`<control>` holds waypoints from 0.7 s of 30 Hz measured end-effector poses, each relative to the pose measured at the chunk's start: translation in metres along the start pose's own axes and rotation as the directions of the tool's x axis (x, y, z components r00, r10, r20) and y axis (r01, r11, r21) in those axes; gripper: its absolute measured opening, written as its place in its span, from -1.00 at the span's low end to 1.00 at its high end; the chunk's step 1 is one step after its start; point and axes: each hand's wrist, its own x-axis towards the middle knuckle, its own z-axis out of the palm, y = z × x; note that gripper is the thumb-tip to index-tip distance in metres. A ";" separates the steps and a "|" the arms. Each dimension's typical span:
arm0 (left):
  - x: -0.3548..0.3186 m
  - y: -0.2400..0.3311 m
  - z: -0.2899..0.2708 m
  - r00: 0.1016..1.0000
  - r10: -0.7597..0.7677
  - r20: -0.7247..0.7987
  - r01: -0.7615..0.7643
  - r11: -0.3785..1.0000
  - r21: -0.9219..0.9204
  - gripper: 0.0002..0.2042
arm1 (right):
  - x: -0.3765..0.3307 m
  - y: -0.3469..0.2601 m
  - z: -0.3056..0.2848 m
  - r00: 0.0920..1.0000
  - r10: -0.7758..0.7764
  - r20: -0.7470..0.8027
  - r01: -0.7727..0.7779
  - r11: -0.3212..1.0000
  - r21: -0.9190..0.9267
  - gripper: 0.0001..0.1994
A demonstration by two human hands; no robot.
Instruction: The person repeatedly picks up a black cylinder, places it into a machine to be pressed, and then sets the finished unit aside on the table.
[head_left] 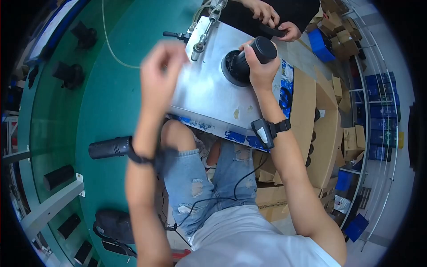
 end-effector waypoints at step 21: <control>0.002 -0.009 -0.071 0.995 -0.040 0.095 -0.007 0.895 0.447 -0.59 | 0.066 -0.096 -0.012 0.952 -0.232 -0.198 0.265 0.951 0.161 -0.59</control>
